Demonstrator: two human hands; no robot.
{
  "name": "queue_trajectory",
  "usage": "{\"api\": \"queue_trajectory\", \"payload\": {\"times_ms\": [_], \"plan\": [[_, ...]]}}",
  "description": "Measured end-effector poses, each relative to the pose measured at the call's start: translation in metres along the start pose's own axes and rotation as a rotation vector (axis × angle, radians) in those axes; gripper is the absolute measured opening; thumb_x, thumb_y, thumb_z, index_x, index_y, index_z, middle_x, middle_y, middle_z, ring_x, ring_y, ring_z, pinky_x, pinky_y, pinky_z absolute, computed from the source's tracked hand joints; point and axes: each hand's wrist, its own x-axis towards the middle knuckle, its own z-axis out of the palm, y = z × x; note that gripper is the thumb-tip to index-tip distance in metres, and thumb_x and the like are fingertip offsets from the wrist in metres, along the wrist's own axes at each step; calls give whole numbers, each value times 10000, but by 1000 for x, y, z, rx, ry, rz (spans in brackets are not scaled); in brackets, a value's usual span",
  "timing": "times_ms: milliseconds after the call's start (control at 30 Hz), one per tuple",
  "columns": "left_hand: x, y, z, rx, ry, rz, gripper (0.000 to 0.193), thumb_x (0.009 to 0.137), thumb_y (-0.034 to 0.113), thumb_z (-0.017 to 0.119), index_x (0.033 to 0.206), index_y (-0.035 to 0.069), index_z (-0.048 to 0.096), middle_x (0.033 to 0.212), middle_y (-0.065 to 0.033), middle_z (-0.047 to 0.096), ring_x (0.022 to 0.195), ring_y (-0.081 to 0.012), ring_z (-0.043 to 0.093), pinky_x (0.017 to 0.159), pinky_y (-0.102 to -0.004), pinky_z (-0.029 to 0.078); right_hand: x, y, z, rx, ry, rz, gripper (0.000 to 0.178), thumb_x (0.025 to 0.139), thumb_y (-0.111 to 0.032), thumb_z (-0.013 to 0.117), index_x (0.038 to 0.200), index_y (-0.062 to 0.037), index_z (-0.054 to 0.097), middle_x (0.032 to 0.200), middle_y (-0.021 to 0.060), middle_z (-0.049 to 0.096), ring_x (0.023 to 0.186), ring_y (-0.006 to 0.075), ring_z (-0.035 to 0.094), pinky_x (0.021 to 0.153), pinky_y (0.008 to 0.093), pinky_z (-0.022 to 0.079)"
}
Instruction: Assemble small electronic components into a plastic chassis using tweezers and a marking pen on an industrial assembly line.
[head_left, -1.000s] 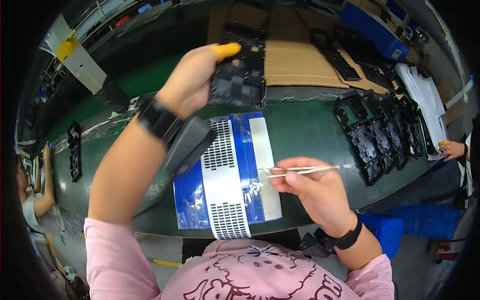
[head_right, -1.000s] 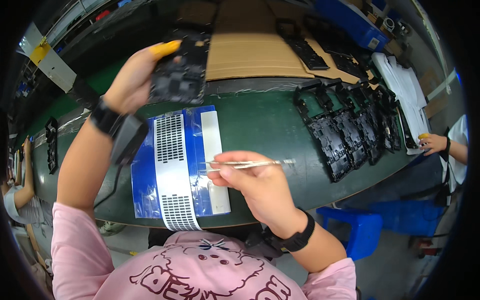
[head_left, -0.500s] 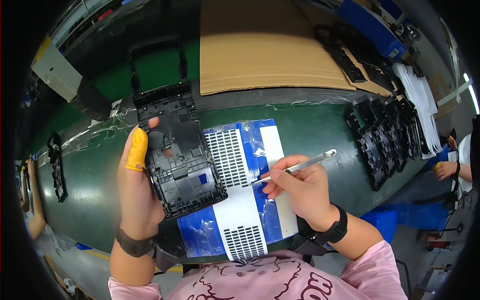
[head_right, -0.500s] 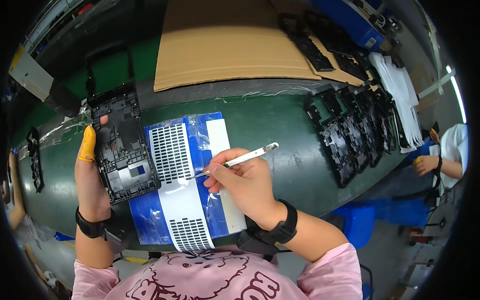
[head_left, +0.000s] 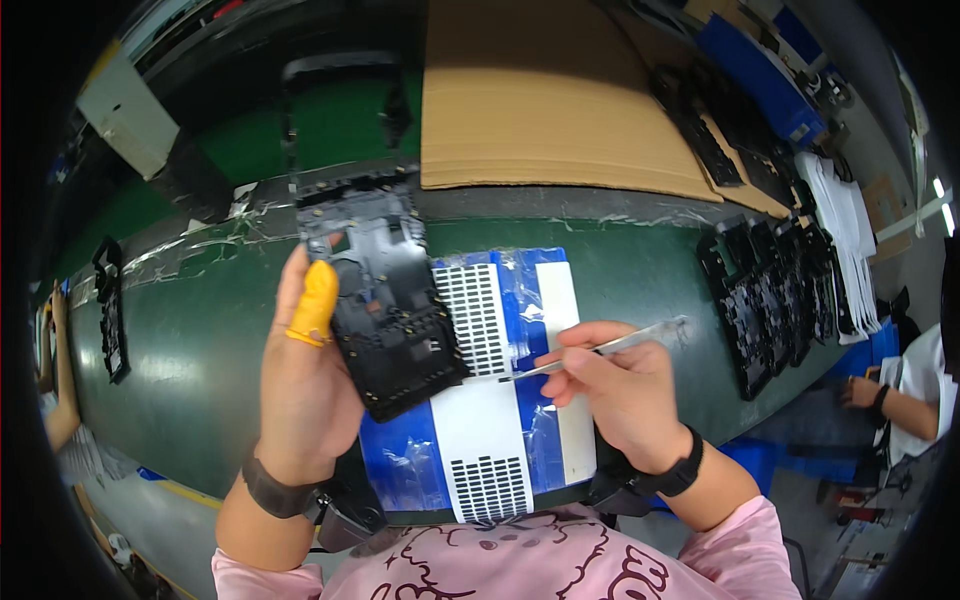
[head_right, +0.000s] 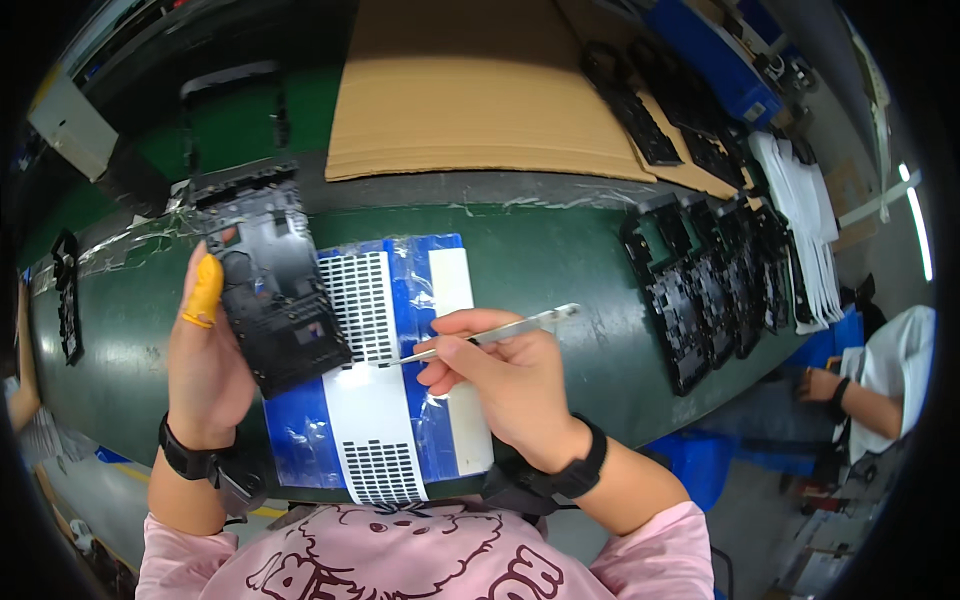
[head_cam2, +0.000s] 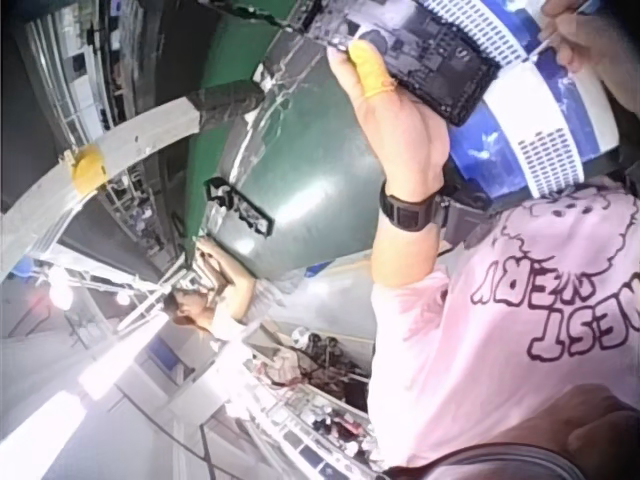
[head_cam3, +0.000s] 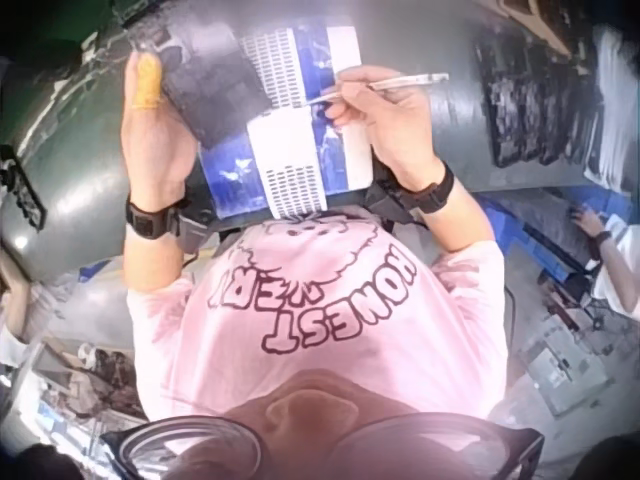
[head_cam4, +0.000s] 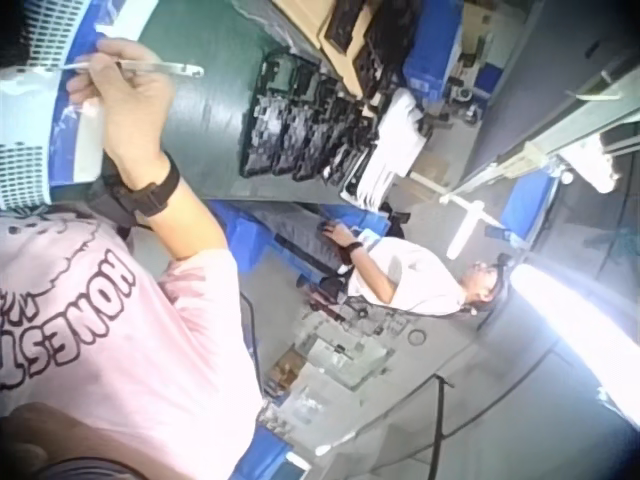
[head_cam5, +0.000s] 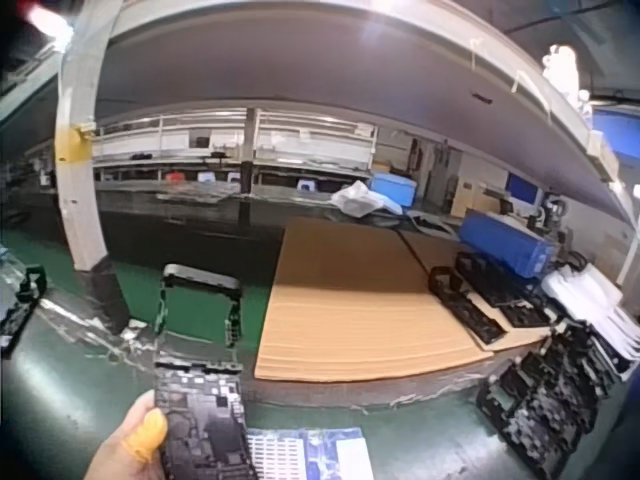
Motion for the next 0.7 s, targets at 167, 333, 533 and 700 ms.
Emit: {"api": "queue_trajectory", "payload": {"times_ms": [167, 333, 533, 700], "plan": [[-9, -4, -7, -119, -100, -199, 319, 929, 219, 389, 1233, 123, 370, 1060, -51, 528, 914, -132, 535, 776, -311, 489, -14, -47, 28, 125, -299, -173, 201, 812, -2, 547, 990, 89, 562, 937, 200, 602, 811, 217, 619, 713, 289, 515], [-16, -7, -3, -160, -121, -246, 331, 927, 230, 398, 1239, 121, 374, 1073, -39, 526, 902, -124, 537, 797, -292, 474, -5, -36, 48, 67, -291, -176, 187, 802, -5, 576, 972, 72, 574, 884, 163, 614, 753, 164, 611, 630, 230, 491], [-19, -9, -4, -202, -116, -284, 335, 929, 225, 395, 1244, 115, 367, 1088, -48, 517, 962, -155, 542, 804, -308, 481, -7, -8, 52, 45, -177, -295, 188, 795, 31, 571, 977, 68, 545, 852, 134, 622, 730, 125, 602, 581, 196, 469], [-19, -9, -5, -124, -149, -284, 410, 916, 310, 404, 1269, 110, 345, 1169, -67, 476, 1031, -174, 509, 870, -332, 436, -5, -3, 49, 94, -170, -276, 182, 796, 29, 573, 973, 67, 548, 844, 139, 627, 728, 120, 604, 583, 191, 467]]}}
